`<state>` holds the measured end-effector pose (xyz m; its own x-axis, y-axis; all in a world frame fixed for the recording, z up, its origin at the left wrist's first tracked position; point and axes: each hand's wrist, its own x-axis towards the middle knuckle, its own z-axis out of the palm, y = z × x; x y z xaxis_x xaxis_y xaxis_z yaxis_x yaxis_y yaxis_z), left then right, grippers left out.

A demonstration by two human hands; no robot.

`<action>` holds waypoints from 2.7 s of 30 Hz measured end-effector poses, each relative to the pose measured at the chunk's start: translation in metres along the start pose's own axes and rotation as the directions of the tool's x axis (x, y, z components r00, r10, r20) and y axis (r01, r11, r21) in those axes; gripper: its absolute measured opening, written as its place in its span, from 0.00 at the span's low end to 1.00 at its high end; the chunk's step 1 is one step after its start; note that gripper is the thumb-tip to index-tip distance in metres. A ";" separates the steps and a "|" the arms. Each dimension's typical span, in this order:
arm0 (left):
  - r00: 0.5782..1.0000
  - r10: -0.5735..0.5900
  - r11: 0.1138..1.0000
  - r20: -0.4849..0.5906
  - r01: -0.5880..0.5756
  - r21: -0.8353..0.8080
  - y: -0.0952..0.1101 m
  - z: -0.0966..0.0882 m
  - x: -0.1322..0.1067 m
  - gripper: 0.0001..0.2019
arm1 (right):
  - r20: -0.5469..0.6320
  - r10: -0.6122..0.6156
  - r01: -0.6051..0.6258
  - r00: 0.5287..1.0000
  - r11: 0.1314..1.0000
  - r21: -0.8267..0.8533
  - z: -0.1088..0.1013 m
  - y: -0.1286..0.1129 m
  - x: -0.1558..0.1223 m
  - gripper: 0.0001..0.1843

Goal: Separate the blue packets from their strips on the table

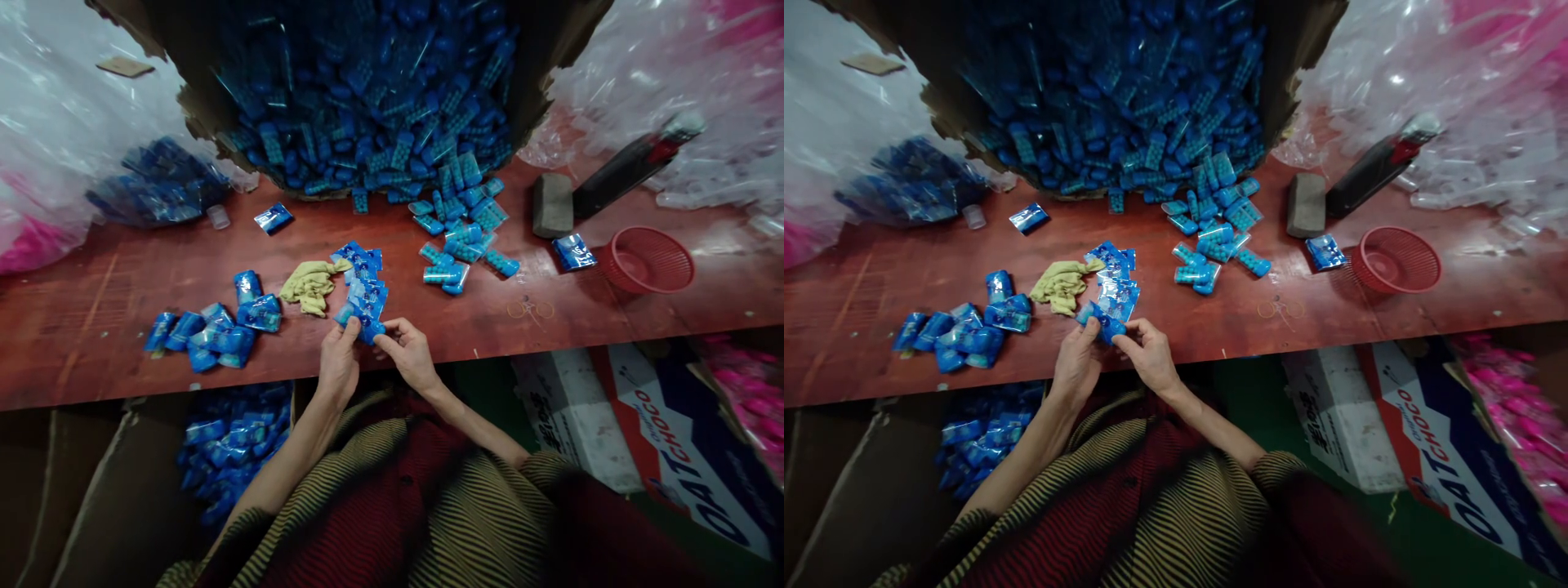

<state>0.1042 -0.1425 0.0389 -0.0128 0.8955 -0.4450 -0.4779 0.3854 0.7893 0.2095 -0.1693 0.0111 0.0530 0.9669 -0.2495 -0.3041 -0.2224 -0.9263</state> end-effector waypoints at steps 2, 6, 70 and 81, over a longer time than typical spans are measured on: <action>0.999 -0.028 1.000 0.032 0.028 0.000 0.002 0.002 -0.001 0.19 | 0.008 0.016 -0.017 1.000 1.000 0.012 0.000 -0.002 0.001 0.15; 0.998 -0.060 0.998 -0.002 0.060 0.014 0.006 0.002 -0.002 0.17 | 0.004 -0.061 0.061 0.998 0.993 -0.101 -0.003 -0.006 0.002 0.13; 0.927 -0.286 0.957 0.241 0.288 0.028 0.011 -0.005 -0.009 0.15 | 0.400 -0.006 -0.042 0.916 0.993 0.109 -0.026 -0.018 0.030 0.49; 0.938 -0.283 0.957 0.201 0.289 0.001 0.010 -0.002 -0.014 0.17 | 0.325 -0.077 0.049 0.943 0.994 0.093 -0.021 -0.011 0.020 0.45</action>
<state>0.0978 -0.1516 0.0516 0.2997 0.7753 -0.5559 -0.4607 0.6279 0.6273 0.2341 -0.1498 0.0100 -0.2356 0.9691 -0.0725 -0.3887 -0.1624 -0.9070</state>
